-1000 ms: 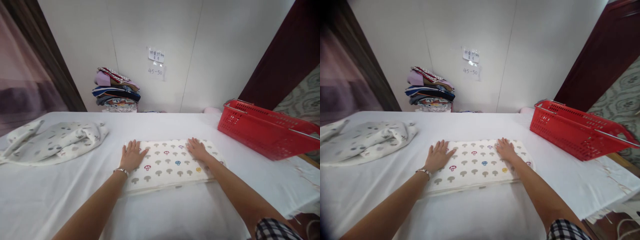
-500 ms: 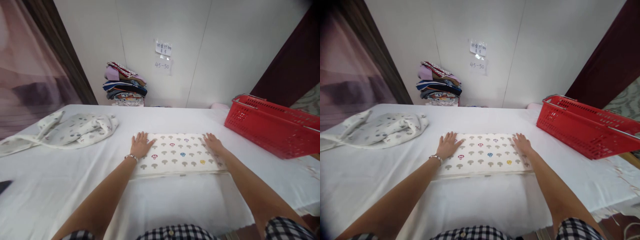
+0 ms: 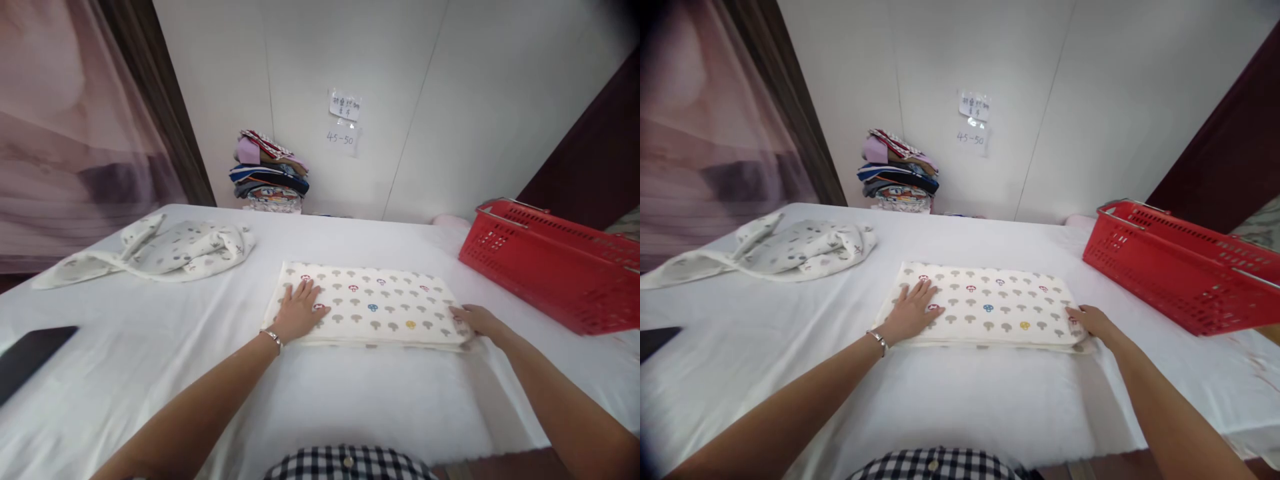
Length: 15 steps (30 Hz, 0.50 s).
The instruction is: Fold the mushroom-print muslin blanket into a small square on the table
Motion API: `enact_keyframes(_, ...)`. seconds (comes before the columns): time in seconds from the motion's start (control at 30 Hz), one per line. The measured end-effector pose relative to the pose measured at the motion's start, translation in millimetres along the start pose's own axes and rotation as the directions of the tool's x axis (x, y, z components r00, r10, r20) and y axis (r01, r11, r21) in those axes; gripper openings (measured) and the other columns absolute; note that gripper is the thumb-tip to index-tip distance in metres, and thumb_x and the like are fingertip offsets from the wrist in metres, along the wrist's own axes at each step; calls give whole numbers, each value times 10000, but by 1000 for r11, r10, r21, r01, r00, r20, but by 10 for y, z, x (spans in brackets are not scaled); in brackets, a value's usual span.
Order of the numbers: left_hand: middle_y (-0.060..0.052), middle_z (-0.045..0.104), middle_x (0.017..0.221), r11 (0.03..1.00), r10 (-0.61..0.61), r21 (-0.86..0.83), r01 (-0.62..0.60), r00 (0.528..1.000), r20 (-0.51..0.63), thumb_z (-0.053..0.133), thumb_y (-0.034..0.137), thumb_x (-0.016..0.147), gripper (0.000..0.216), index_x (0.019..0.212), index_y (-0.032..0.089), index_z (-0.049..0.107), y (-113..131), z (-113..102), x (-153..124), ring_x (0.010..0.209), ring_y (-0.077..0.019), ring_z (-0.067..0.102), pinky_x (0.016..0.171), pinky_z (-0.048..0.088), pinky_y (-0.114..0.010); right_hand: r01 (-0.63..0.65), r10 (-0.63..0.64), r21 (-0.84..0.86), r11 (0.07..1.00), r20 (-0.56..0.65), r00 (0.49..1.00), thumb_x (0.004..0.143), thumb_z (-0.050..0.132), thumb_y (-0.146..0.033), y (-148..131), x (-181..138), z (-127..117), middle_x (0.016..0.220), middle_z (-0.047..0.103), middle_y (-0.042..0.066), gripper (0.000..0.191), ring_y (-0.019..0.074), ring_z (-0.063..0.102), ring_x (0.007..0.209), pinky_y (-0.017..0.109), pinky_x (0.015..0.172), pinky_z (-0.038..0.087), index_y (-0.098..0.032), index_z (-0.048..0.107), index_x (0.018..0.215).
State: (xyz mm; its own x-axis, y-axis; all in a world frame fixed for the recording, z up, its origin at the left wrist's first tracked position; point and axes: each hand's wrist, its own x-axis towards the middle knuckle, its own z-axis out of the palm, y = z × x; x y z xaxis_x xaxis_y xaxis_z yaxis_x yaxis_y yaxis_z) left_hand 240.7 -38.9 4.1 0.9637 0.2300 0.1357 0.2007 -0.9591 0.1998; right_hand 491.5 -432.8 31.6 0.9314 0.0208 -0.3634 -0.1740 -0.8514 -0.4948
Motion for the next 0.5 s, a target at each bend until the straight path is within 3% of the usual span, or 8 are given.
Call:
enact_keyframes(0.1, -124, 280, 1456, 1000, -5, 6, 6, 1000, -16, 296, 587, 868, 620, 1324, 179, 400, -22, 34, 7, 1361, -273, 174, 1087, 129, -535, -99, 72, 169, 981, 155, 985, 745, 605, -498, -66, -133, -15, 1112, 637, 152, 478, 261, 634, 928, 334, 686, 541, -142, 592, 1064)
enact_keyframes(0.2, -113, 288, 1454, 1000, -11, 2, 12, 1000, -17, 305, 578, 871, 606, 1321, 184, 399, -18, 16, 8, 1359, -269, 182, 1090, 128, -529, -205, 37, 388, 899, 398, 917, 793, 554, -473, -55, -184, -43, 1025, 672, 155, 388, 236, 644, 929, 309, 766, 535, -132, 617, 968)
enact_keyframes(0.27, -107, 298, 1450, 1000, -16, -3, 16, 1000, -13, 314, 578, 868, 597, 1316, 194, 402, -2, -1, -3, 1354, -271, 194, 1090, 129, -531, -265, 10, 467, 844, 481, 877, 804, 542, -439, -19, -170, -66, 965, 689, 150, 338, 238, 649, 920, 318, 808, 526, -136, 626, 926)
enact_keyframes(0.37, -106, 305, 1446, 1000, -16, -13, 15, 1000, -17, 311, 587, 864, 598, 1310, 200, 406, 18, -9, -15, 1354, -273, 190, 1090, 118, -533, -294, 5, 513, 807, 491, 871, 789, 562, -380, 29, -124, -96, 950, 693, 146, 308, 248, 647, 925, 336, 842, 511, -137, 621, 969)
enact_keyframes(0.5, -112, 299, 1447, 998, -22, -57, 21, 1000, -17, 322, 597, 855, 605, 1312, 208, 405, 20, 0, -14, 1355, -278, 179, 1092, 85, -530, -238, -42, 562, 792, 439, 897, 795, 517, -371, -8, -141, -123, 989, 666, 214, 440, 292, 649, 908, 359, 784, 512, -111, 571, 1146)
